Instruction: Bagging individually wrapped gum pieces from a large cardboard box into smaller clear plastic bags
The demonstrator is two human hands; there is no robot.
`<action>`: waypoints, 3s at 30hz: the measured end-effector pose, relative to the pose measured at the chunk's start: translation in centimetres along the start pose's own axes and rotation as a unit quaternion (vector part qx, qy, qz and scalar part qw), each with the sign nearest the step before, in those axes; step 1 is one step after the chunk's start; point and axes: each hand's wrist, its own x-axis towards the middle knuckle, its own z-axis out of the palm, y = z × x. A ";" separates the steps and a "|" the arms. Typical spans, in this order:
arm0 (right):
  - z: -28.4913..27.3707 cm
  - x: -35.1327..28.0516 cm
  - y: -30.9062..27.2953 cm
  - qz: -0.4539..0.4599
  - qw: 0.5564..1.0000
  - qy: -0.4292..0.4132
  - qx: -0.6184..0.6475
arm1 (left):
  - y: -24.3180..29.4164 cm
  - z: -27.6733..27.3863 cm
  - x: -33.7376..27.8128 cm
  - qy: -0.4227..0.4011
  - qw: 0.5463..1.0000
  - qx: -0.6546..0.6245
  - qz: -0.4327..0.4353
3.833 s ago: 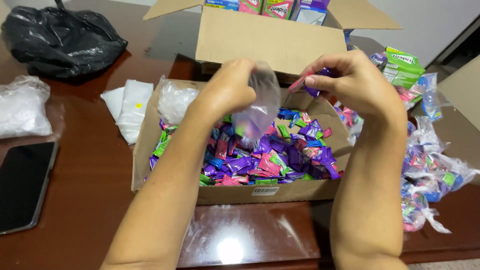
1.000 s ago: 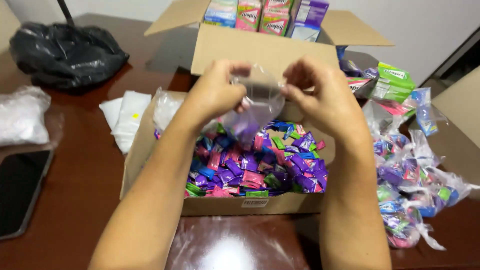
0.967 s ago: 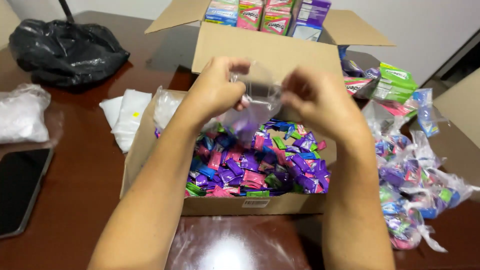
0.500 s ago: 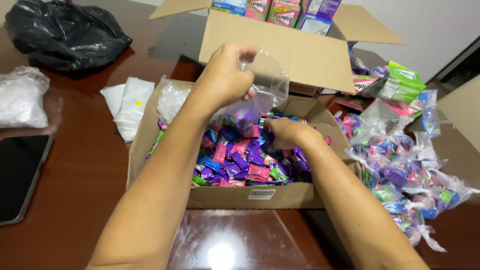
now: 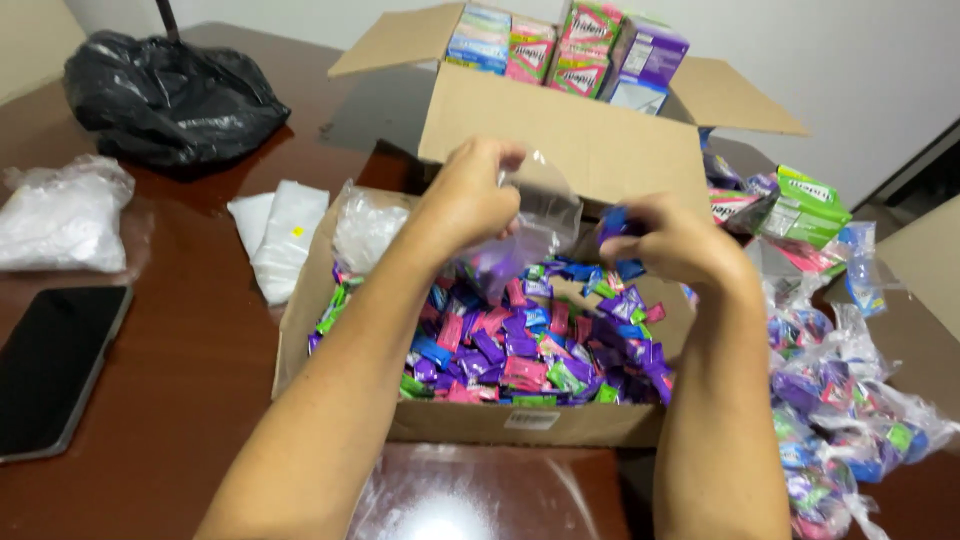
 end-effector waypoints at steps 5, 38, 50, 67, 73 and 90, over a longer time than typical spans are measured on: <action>0.0 -1.9 -4.5 -0.101 0.946 0.155 0.268 | 2.3 1.1 -1.6 -0.071 0.997 -0.014 -0.010; 4.4 -1.1 -8.0 -0.165 0.899 0.166 0.371 | 0.1 3.0 0.4 0.026 0.989 -0.146 -0.014; 0.6 -4.3 -6.6 -0.054 0.967 0.026 0.249 | 2.1 1.6 -1.6 -0.028 0.996 -0.085 -0.015; -0.4 -5.0 -7.6 -0.100 0.994 -0.032 0.040 | 2.0 1.9 -1.8 -0.099 0.993 -0.063 -0.028; 1.5 -2.2 -4.6 0.026 0.994 0.010 0.101 | 3.1 0.9 -2.2 -0.021 0.995 -0.027 -0.093; 5.4 3.2 -0.3 0.032 0.990 -0.131 -0.041 | 3.6 1.4 -0.9 -0.016 0.995 -0.083 -0.044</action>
